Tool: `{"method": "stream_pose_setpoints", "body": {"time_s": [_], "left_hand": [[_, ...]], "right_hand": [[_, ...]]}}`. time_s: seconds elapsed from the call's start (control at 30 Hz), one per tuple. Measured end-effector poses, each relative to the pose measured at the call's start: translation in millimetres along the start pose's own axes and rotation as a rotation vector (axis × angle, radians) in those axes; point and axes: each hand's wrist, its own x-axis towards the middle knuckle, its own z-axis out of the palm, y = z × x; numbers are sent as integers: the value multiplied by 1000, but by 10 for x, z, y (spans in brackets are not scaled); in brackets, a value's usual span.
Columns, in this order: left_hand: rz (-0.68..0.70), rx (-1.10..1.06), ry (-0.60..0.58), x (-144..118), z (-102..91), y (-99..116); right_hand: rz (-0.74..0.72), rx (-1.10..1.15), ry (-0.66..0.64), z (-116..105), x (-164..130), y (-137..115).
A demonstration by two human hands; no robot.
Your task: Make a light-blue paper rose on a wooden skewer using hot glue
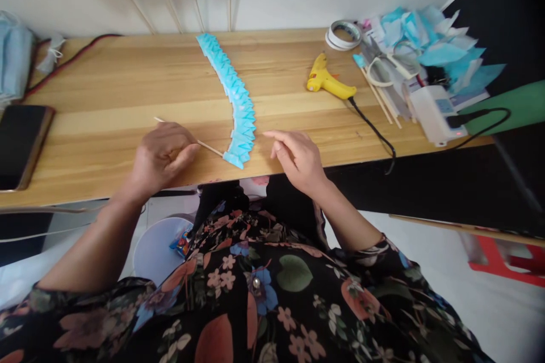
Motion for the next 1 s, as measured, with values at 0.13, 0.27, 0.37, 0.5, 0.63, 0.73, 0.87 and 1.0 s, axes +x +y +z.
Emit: {"method": "stream_pose_setpoints", "body": {"time_s": [0.13,0.27,0.37,0.5,0.63,0.73,0.87,1.0], "left_hand": [[52,43,-86,35,24,-70],[34,127,-166,56,92,-191],[1,119,-184,96,118,-259],[-163,34,-174,197,91,-248],[-398,-8,-101,313,49,-171],[-460,-2,-68,359,44,-129],[-464,23,-41,332,62,-107],[-404,38,-23,257,62,-96]], "right_hand": [[-149,-211,-168,0,187,78],[-242,-230,-258,105,371,151],[-236,-190,-303,182,476,195],[-129,-53,-266,209,585,230],[-13,68,-171,143,663,243],[3,-29,-109,-46,684,306],[124,-331,78,-486,638,571],[352,-622,81,-829,502,927]]}}
